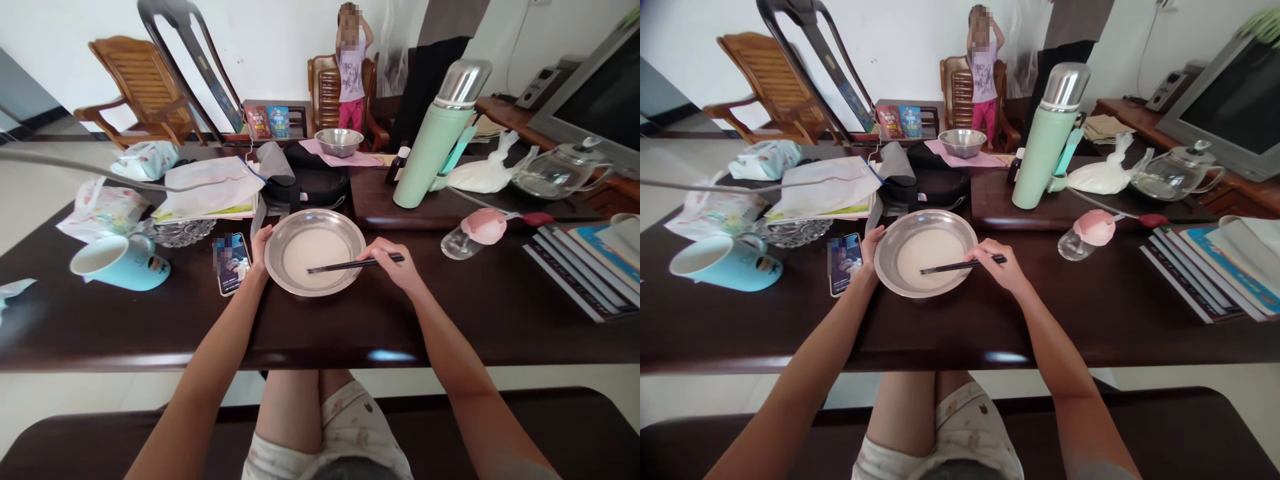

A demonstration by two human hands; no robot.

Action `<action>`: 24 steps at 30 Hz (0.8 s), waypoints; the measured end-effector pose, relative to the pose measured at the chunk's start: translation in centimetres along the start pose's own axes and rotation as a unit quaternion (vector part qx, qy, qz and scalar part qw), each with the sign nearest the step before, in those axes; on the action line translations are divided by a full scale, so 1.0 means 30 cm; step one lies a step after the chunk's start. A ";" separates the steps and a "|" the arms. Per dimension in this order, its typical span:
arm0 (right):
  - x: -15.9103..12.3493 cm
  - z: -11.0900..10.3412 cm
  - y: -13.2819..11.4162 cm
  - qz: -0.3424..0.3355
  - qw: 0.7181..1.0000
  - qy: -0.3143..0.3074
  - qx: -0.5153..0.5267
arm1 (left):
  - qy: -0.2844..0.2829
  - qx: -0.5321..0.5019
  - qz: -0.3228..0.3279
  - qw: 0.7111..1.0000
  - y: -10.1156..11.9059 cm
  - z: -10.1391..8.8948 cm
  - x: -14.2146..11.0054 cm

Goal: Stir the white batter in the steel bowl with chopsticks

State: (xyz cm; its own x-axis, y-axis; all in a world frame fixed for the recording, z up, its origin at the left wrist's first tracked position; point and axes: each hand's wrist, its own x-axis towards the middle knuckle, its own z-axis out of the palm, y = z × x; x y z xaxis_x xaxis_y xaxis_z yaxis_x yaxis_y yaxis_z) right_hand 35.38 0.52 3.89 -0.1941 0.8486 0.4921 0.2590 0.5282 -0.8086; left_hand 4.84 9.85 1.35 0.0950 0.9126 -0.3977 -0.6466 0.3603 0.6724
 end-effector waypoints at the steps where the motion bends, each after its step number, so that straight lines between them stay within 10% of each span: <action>1: 0.002 0.007 0.001 -0.011 1.000 -0.017 -0.015 | -0.004 0.004 -0.003 1.000 0.001 -0.001 0.001; 8: 0.003 -0.017 0.002 0.015 0.998 0.058 -0.020 | 0.000 -0.007 -0.010 1.000 -0.001 -0.014 0.014; 24: 0.003 0.001 -0.005 -0.006 1.000 -0.005 -0.017 | 0.012 -0.009 -0.013 1.000 0.004 -0.018 0.016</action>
State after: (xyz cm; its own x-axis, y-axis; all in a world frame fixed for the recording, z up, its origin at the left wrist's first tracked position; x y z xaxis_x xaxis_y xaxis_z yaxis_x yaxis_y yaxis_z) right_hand 35.30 0.51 4.03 -0.2075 0.8420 0.4980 0.2878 0.5391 -0.7916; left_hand 4.39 10.24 0.89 0.0936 0.8979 -0.4301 -0.6581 0.3800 0.6501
